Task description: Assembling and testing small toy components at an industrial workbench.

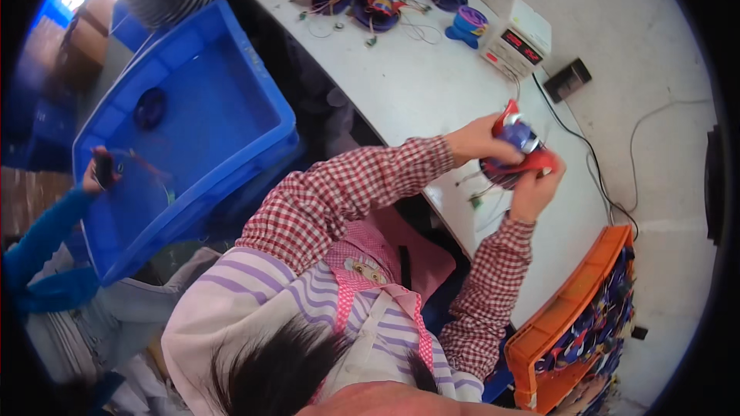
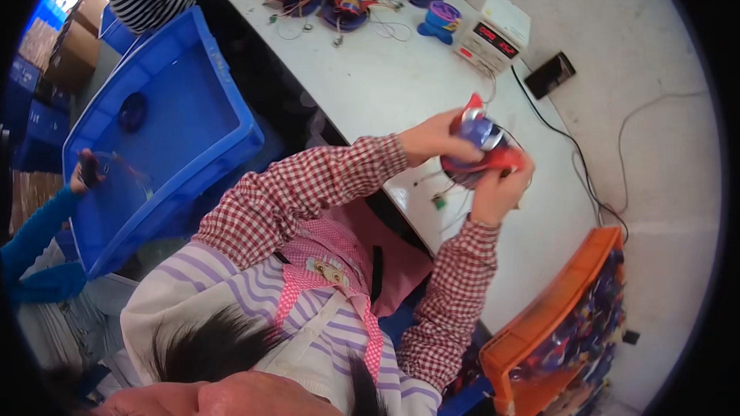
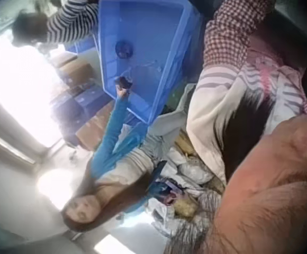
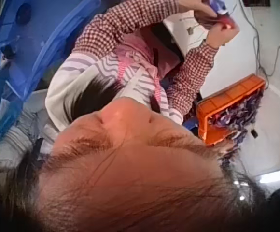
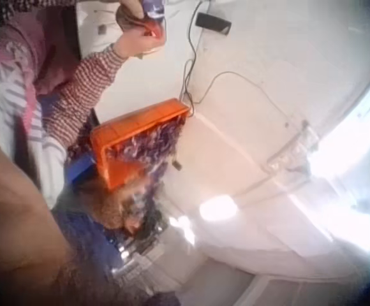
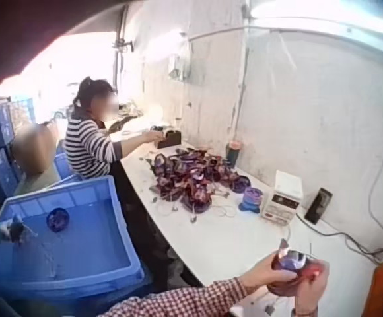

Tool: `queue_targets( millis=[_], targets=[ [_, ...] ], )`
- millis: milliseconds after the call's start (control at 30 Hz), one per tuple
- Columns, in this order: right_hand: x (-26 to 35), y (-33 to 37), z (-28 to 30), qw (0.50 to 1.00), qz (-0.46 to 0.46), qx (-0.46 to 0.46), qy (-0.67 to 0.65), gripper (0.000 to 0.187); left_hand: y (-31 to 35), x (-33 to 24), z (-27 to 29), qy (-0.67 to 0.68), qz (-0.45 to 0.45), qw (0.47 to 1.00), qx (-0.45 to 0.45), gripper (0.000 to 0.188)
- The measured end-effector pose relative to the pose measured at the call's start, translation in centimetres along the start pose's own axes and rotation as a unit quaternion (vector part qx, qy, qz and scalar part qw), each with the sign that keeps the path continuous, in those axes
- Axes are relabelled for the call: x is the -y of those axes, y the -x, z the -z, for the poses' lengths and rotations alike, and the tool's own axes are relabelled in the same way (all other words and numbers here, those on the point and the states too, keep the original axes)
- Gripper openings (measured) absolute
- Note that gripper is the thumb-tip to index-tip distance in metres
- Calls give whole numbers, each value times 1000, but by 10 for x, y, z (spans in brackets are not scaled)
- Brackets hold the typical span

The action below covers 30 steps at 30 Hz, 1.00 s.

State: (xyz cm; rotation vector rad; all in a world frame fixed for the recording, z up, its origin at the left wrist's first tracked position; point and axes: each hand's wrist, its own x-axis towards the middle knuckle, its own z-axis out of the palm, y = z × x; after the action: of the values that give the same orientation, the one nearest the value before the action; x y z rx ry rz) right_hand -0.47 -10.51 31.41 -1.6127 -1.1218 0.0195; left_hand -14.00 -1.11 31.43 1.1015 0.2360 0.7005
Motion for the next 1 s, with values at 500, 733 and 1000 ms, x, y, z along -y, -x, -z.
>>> queue_targets(
  millis=[500, 733, 1000],
  targets=[
    [-13, 40, -109, 959, 124, 225, 121, 34, -119, -266, 256, -357, -167, 788, -473, 84],
    [-8, 49, -142, 953, 157, 227, 129, 21, -188, -235, 387, -434, -165, 662, -589, 98],
    [-1, 51, -146, 952, 103, 254, 138, 14, -199, -199, 429, -621, -3, 489, -612, 110]
  ],
)
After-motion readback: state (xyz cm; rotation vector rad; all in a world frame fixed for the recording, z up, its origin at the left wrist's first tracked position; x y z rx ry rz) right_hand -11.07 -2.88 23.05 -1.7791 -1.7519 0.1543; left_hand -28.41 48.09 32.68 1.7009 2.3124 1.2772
